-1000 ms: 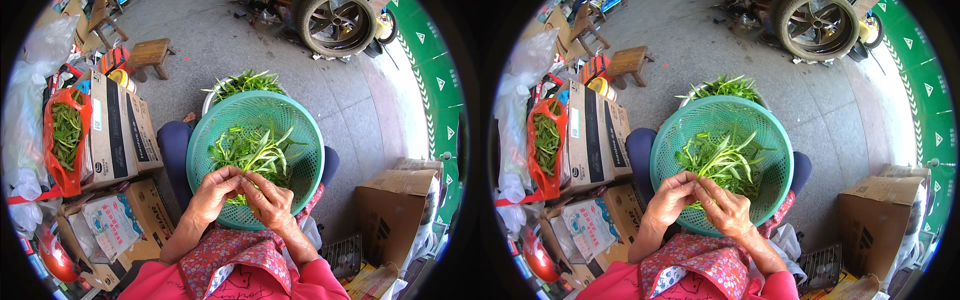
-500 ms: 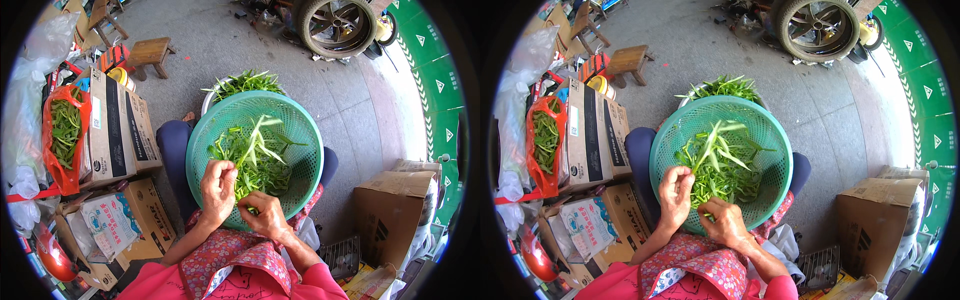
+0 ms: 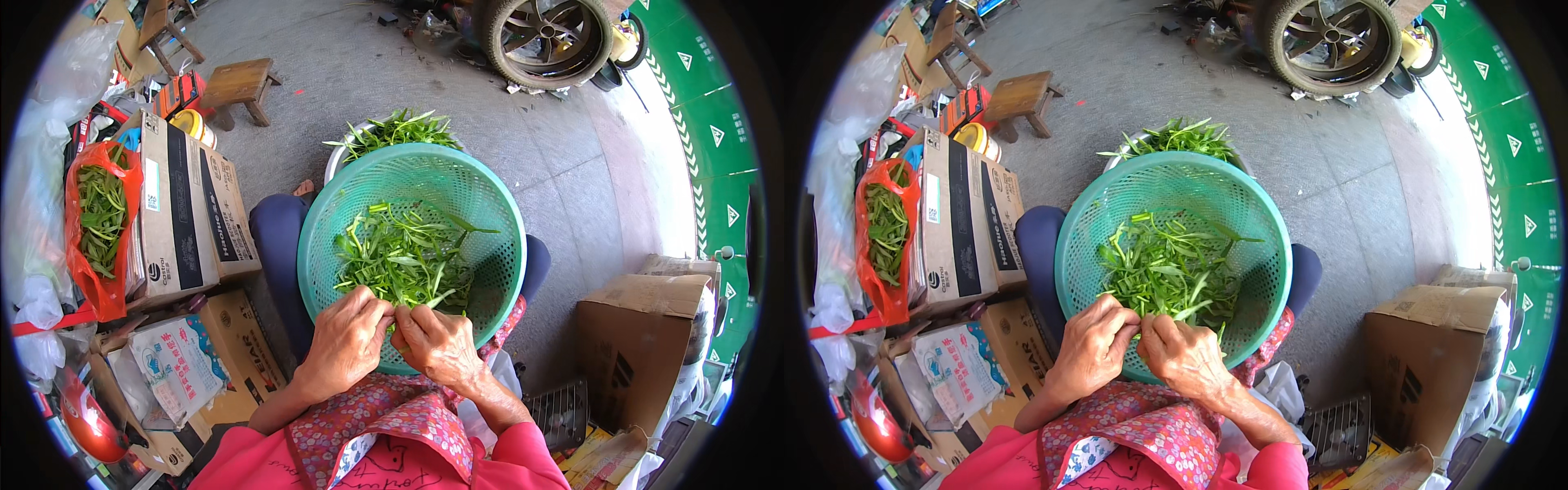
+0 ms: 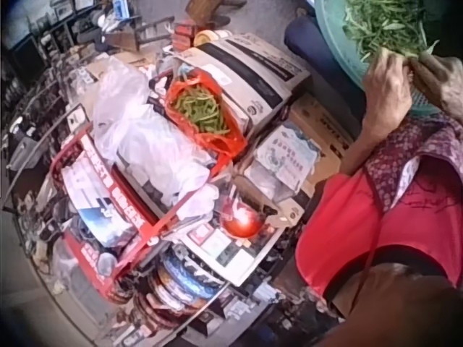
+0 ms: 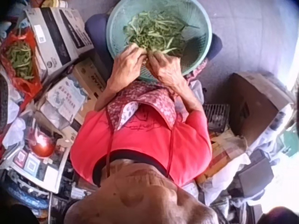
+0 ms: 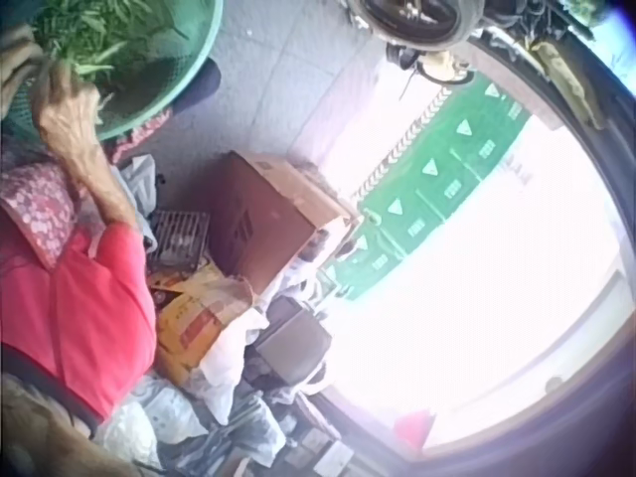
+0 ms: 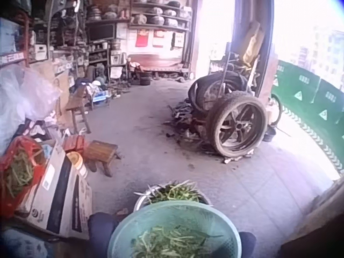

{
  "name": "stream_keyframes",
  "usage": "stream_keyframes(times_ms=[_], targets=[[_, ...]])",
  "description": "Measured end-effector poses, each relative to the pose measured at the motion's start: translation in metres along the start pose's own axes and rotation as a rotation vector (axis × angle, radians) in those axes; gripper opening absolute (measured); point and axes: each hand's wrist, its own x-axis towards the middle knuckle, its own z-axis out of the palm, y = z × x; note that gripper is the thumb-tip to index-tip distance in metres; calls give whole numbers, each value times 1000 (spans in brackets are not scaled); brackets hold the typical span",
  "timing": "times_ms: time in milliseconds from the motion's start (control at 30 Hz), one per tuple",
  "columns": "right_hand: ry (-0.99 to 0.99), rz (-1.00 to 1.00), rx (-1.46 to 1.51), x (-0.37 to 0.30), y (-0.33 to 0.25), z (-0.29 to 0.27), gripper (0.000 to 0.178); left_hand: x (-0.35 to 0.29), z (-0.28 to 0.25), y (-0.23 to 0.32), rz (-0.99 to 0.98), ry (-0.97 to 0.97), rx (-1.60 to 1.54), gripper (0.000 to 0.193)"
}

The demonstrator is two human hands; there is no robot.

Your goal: The person sits on the ground and trims green leafy vegetables by hand. They pick up stems from a green colander, snap off the ends or unwanted parts, and place the trimmed pieces into a metal bowl.

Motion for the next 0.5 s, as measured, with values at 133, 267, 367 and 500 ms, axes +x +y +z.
stream_keyframes(times_ms=[133,267,367,500], targets=[[49,161,179,3,1,-9,15,3,2,-2,10,-34,-160,10],[421,526,358,2,21,2,12,17,7,8,30,-35,-392,10],[640,1017,701,-1,43,-5,14,9,18,8,91,-78,-384,9],[496,794,534,5,76,-3,22,-3,20,-11,77,-311,-67,13]])
